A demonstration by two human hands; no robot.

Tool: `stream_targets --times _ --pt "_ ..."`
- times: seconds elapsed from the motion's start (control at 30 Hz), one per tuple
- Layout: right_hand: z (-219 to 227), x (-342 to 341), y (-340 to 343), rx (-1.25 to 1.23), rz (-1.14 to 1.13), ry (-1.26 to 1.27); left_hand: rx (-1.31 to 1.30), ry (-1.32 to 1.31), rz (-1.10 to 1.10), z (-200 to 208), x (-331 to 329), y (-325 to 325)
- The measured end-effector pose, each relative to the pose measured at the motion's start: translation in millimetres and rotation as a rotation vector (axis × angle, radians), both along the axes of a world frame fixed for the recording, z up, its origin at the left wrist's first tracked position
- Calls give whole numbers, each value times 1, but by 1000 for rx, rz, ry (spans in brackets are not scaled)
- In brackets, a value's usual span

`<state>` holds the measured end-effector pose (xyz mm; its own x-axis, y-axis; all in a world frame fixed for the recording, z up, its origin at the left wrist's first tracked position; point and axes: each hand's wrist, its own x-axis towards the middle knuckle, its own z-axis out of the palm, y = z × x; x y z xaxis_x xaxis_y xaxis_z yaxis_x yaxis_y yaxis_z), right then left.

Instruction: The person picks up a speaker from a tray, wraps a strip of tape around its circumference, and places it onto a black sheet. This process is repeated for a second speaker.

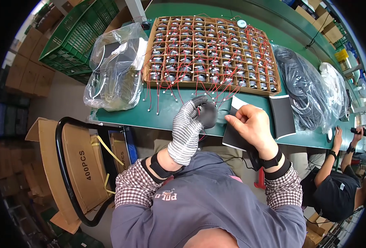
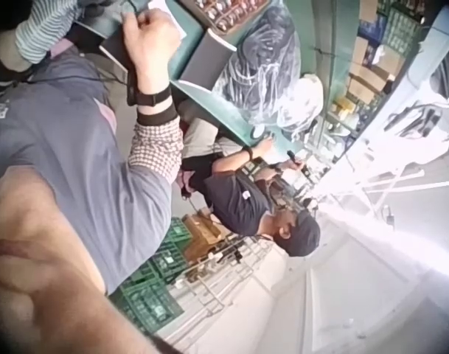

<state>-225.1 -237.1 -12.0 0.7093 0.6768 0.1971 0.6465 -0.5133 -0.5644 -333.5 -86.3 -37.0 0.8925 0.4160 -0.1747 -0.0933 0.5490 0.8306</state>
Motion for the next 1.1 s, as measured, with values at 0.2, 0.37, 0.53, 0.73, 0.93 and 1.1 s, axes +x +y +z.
stream_targets --times 0.2,0.37,0.53,0.73,0.93,1.1 --pt "4 5 -15 44 -110 175 -34 11 28 -5 -3 8" --pt "7 5 -16 203 -19 316 -89 -1 41 -4 0 12" --pt "17 7 -25 193 59 466 -172 -44 60 -2 1 17" --pt "37 0 -26 252 248 497 -255 -150 -8 -8 -6 26" --pt "15 17 -25 211 114 666 -320 -92 -53 4 -9 21" --pt "6 26 -15 179 56 648 -377 -110 -109 9 -9 18"
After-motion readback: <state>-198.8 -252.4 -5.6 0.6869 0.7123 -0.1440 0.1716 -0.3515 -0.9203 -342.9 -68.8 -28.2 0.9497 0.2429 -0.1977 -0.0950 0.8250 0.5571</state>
